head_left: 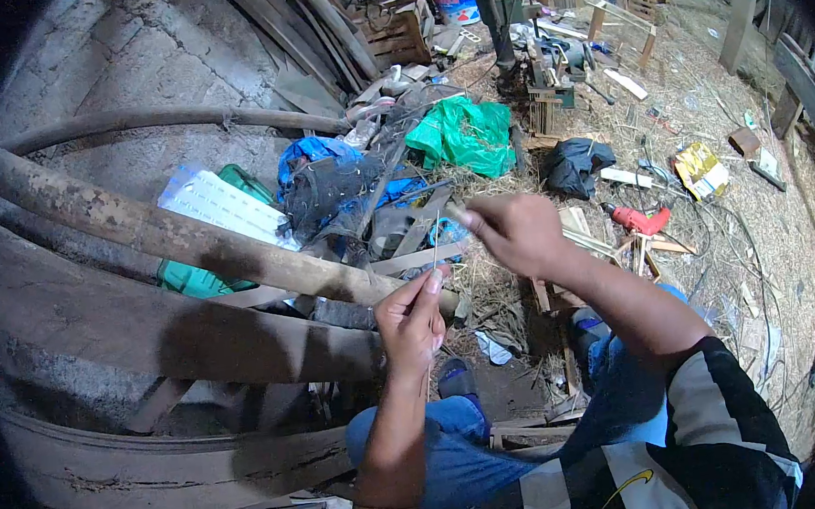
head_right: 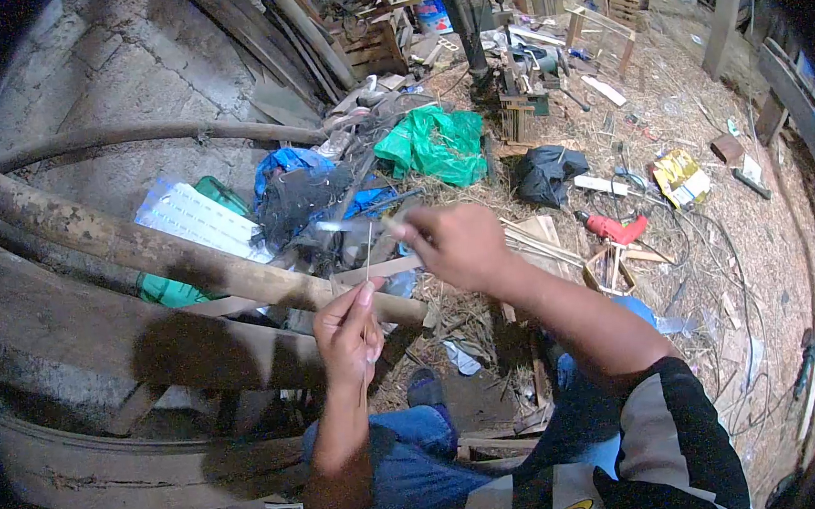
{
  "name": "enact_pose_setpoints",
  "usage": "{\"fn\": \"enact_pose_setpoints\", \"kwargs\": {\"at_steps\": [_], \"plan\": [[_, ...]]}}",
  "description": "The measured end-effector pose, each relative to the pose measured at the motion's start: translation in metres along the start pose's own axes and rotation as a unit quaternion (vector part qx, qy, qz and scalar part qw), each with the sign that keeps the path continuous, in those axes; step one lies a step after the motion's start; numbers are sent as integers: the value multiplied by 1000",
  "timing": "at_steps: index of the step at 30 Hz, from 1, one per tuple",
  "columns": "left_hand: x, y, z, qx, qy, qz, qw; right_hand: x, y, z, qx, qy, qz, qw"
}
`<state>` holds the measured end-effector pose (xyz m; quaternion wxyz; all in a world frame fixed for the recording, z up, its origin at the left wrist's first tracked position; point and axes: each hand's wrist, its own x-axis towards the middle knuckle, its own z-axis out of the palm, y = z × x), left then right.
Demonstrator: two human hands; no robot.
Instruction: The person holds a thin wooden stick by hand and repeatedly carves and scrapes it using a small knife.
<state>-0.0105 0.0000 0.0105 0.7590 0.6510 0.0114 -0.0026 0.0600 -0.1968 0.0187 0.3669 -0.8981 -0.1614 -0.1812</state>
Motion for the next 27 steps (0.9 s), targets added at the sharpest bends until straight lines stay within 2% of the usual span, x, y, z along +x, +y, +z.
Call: {"fn": "enact_pose_setpoints", "kwargs": {"at_steps": [1,2,4,5,6,8,12,16,20,24,25,27], "plan": [[0,2,0,-1,-2,4,1000,5,0,-6,-4,-28,38,999],[0,3,2,-2,-1,5,1000,5,0,-9,-4,-28,36,999],[-1,5,5,25,25,5,999,3,0,-10,37,-16,-7,999],[0,5,5,26,26,5,999,0,0,-6,41,11,-70,997],[1,4,5,21,23,11,999,-3,-2,-5,41,10,-69,997],[1,-1,3,18,20,15,1000,-9,-8,-3,16,-16,-129,991],[1,-6,-1,19,14,42,999,-2,0,-1,-12,-13,-89,996],[1,-11,-4,11,0,46,999,-9,-7,-1,-31,-9,-124,992],[2,-10,-6,23,-8,34,999,2,2,-4,-19,5,-94,995],[3,-8,0,21,4,27,999,-3,4,4,-14,26,-117,993],[1,-7,0,40,14,33,999,5,5,-9,-24,-54,-41,997],[1,-9,-1,31,16,32,999,13,16,-12,-12,-34,-19,999]]}}
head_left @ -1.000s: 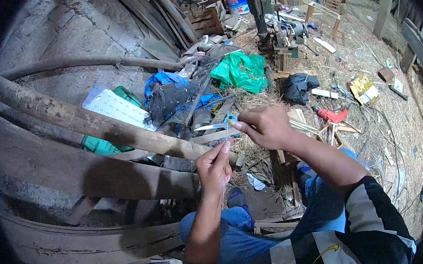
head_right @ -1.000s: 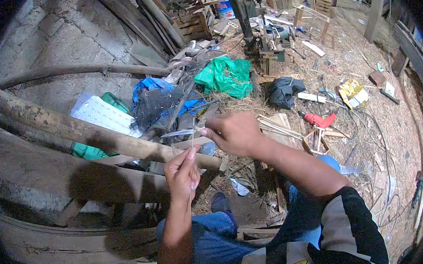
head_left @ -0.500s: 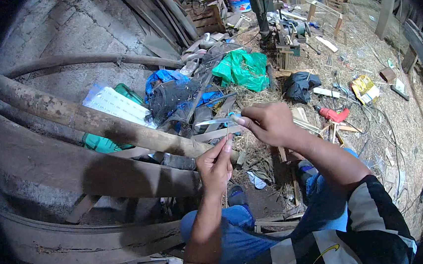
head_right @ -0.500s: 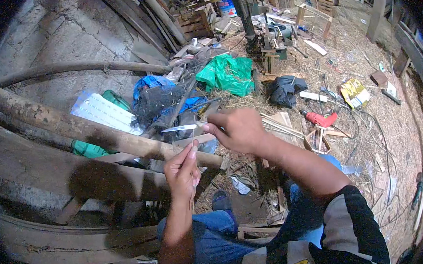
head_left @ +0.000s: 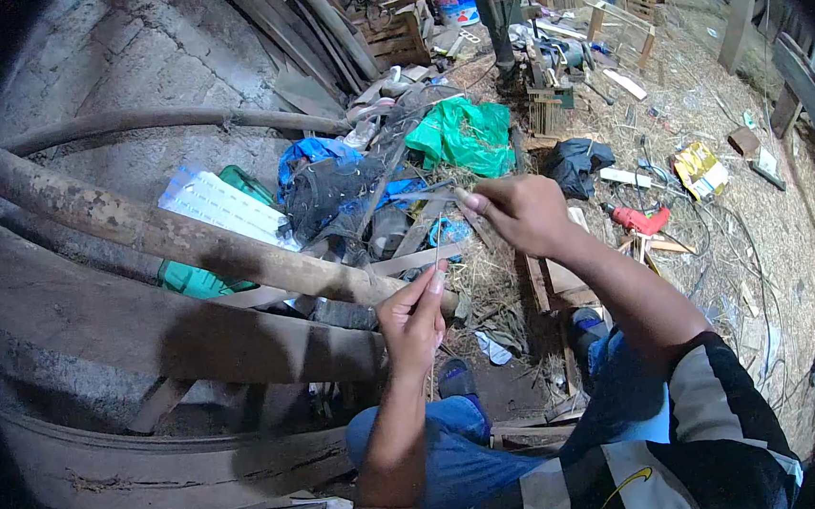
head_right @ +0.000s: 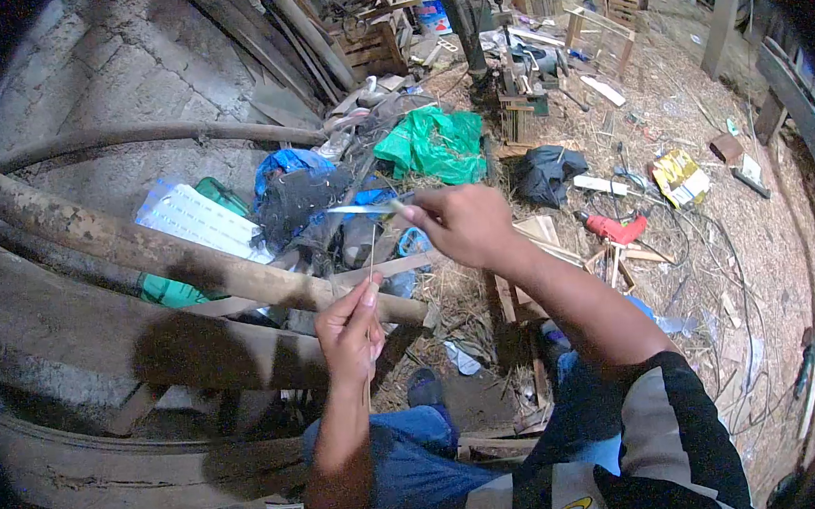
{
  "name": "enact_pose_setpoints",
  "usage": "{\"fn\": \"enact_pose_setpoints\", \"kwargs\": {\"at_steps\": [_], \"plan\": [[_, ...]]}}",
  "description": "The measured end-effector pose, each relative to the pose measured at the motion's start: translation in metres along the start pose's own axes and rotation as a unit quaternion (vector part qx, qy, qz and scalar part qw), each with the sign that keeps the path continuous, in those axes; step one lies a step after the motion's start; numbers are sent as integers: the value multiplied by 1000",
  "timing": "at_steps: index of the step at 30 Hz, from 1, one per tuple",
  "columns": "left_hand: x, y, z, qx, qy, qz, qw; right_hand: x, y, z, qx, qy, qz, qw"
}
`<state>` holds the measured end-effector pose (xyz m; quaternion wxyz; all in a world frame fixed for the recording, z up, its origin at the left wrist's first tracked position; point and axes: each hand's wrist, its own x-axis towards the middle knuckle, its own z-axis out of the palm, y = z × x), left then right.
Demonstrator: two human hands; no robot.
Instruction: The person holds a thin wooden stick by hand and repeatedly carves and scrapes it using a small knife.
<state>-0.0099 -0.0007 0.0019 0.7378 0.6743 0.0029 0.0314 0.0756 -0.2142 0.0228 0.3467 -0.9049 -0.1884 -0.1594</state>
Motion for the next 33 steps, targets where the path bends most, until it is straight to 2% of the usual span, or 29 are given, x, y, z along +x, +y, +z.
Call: {"fn": "enact_pose_setpoints", "kwargs": {"at_steps": [3,5,7,9,11,16,20,22,25,27,29,30,31,33], "plan": [[4,5,0,3,12,-10,1000,-1,0,-2,19,21,43,999],[4,8,1,15,25,-20,999,-5,-8,3,49,51,-2,997],[4,9,2,17,33,-11,999,-12,-17,6,38,22,-8,999],[4,9,2,15,34,-14,999,-18,-20,12,14,20,-100,995],[3,9,1,13,34,-17,999,-20,-23,12,16,10,-110,994],[4,6,0,-13,14,-13,1000,-13,-19,10,-9,-3,-67,998],[1,6,-4,-23,-15,-29,999,-16,-13,16,9,2,-94,996],[2,7,-2,-17,-13,-24,999,-5,-1,14,-10,11,-25,1000],[2,9,-1,-12,3,-26,1000,-10,-10,14,12,43,-58,997],[3,7,-2,-9,10,-19,1000,-11,-13,13,10,19,-23,1000],[4,6,-2,-7,16,-9,1000,-8,-15,11,72,50,48,995],[4,6,-2,-5,19,-10,1000,-8,-17,6,37,7,41,998],[5,6,-2,-4,23,-10,1000,-11,-18,9,37,7,40,998],[5,5,-1,-13,20,-4,1000,-19,-21,17,54,20,-76,995]]}}
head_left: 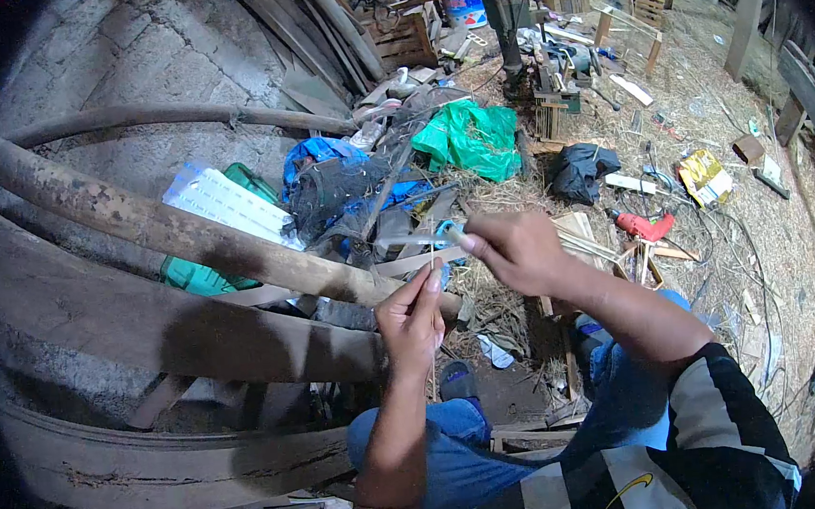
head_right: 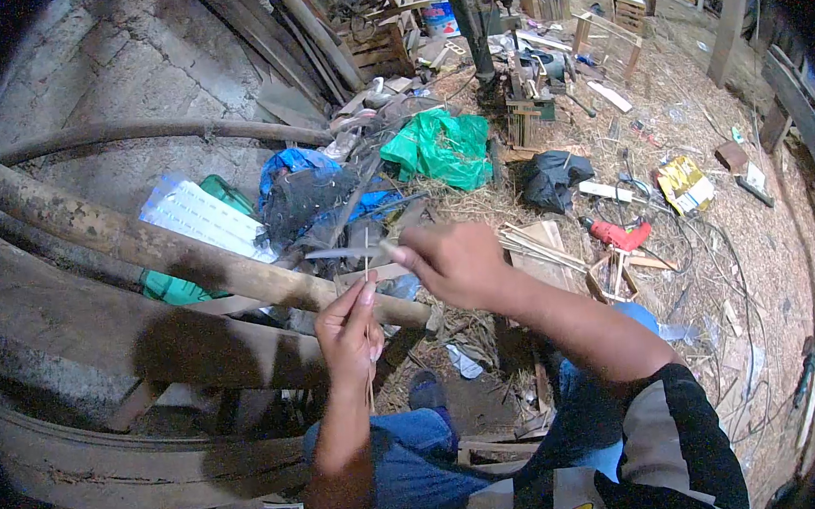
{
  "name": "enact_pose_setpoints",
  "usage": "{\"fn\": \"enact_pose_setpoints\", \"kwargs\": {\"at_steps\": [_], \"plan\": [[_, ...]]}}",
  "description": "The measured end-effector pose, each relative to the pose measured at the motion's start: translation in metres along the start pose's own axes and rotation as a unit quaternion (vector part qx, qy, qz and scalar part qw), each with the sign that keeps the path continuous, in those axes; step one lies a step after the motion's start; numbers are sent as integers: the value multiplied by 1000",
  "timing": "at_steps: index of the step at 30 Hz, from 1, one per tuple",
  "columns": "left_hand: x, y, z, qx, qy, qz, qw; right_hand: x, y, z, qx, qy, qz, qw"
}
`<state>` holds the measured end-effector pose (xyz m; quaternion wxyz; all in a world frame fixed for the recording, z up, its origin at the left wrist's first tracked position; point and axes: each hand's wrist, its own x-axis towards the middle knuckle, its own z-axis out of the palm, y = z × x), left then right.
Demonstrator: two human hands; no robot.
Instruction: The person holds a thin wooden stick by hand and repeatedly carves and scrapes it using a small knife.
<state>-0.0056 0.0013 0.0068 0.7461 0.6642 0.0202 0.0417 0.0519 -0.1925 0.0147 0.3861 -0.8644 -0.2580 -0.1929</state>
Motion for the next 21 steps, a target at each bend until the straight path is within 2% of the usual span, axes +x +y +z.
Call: {"fn": "enact_pose_setpoints", "kwargs": {"at_steps": [5,8,10,13,18,20,21], "plan": [[-2,4,3,-26,-22,-22,999,1,-1,0,-21,-26,-16,999],[0,0,-2,-33,-51,-26,998,2,3,-2,-53,-43,12,998],[-1,0,-2,-15,-42,-36,998,-1,-2,-1,-56,-46,-14,997],[-1,0,-2,-13,-37,-25,999,7,10,-3,-70,-33,28,997],[-2,3,1,2,-35,-20,999,4,5,-1,-74,-13,-2,997],[-2,2,0,6,-33,-16,999,5,3,-1,-22,10,56,998],[-2,2,0,6,-23,-6,1000,10,6,-6,-41,2,102,994]]}}
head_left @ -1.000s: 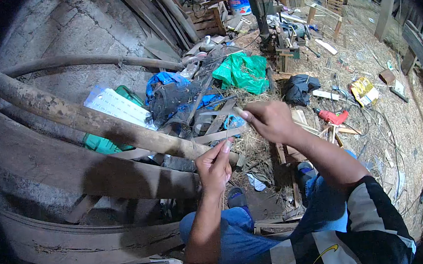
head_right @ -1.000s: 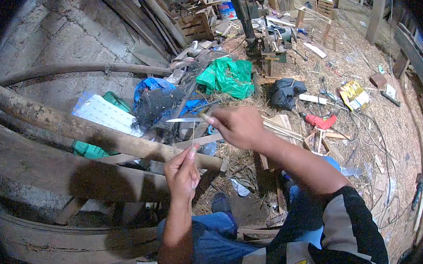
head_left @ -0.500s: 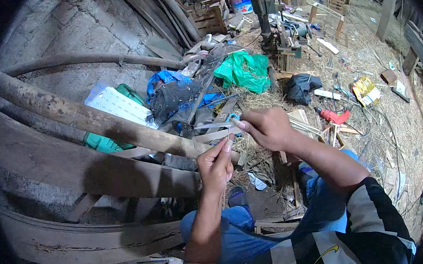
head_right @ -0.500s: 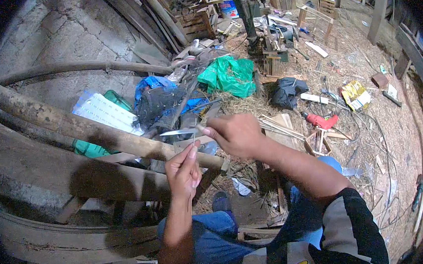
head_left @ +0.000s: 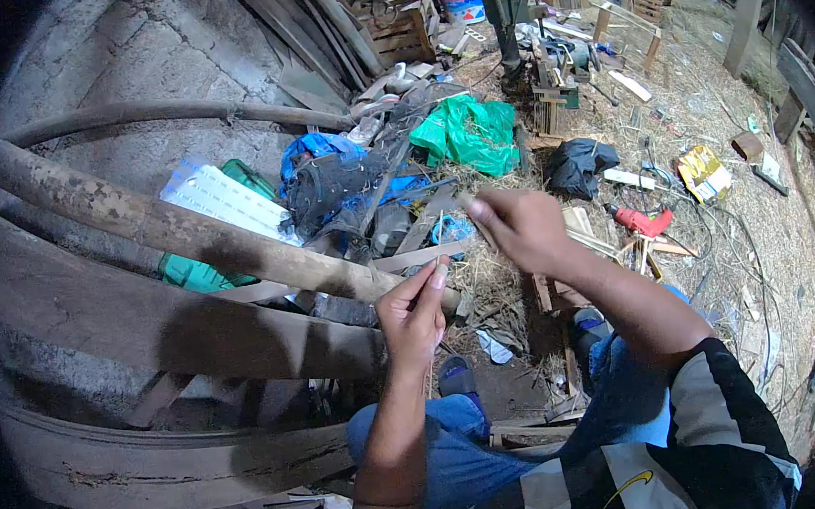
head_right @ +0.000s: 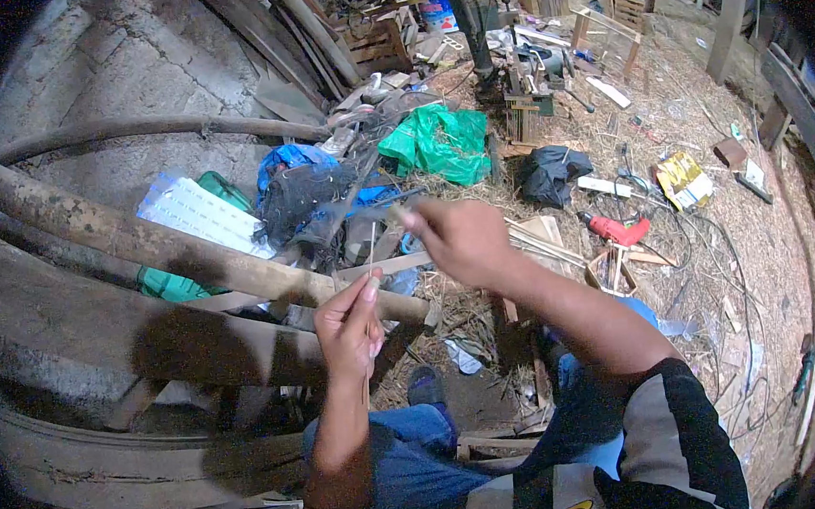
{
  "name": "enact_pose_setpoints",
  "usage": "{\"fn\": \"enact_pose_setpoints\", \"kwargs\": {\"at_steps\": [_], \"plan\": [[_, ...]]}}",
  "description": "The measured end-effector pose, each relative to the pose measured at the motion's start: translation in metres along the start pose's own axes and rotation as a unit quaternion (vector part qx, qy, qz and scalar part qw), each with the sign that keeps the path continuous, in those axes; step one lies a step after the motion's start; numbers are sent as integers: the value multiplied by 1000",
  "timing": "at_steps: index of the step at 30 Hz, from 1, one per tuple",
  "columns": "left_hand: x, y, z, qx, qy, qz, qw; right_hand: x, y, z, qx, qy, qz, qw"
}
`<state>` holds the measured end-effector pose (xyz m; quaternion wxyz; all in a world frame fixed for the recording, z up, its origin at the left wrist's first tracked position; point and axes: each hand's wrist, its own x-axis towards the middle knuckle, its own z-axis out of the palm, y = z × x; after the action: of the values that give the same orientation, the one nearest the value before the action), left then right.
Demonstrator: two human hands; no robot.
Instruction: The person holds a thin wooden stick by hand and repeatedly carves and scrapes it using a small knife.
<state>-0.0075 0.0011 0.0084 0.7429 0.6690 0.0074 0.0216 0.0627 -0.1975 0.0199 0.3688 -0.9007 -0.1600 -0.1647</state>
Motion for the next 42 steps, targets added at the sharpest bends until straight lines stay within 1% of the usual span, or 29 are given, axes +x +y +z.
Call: {"fn": "enact_pose_setpoints", "kwargs": {"at_steps": [1,3,4,5,7,8,10,17,20,23,25,29,30,32,34,37,39,41,42], "plan": [[1,0,0,-1,10,11,1000,1,-1,-3,0,-1,-2,1000],[1,-1,-2,-10,17,14,1000,2,-2,-8,59,11,11,998],[2,-2,-2,-19,22,14,999,-2,-4,-6,56,24,-39,997],[1,-1,0,-18,21,13,1000,-7,-6,-2,56,24,-38,997],[0,3,3,-20,36,8,999,-16,-9,8,21,34,-137,990],[0,0,0,-20,36,8,999,-17,-9,10,4,26,-149,988],[0,-6,-5,-35,15,29,999,-19,-13,9,-1,16,-153,988],[-2,-3,-3,-17,36,36,999,-23,-15,11,-9,-10,-169,986],[-3,-3,-4,-21,33,29,999,-23,-15,11,-16,-27,-168,985],[-2,-4,-4,-48,21,43,998,-18,-13,7,-18,-18,-151,988],[0,2,0,-24,40,13,999,-14,-7,9,-20,-15,-142,990],[1,1,-1,-20,37,18,999,-14,-7,9,-24,-11,-125,992],[-1,4,0,-15,40,5,999,-15,-9,8,-24,-11,-125,992],[0,3,-1,-11,42,-6,999,-17,-11,6,-39,-43,-137,989],[0,-4,-5,-26,23,37,999,-15,-9,6,-43,-29,-134,990],[0,-2,-2,10,41,26,999,-7,-2,2,-39,-12,-111,993],[1,-5,-4,12,33,32,999,-4,-1,0,-34,-9,-91,995],[1,-5,-5,18,24,35,999,-10,-5,6,-13,3,-105,994],[1,-4,-4,10,22,31,999,-11,-8,3,-12,-15,-110,994]]}}
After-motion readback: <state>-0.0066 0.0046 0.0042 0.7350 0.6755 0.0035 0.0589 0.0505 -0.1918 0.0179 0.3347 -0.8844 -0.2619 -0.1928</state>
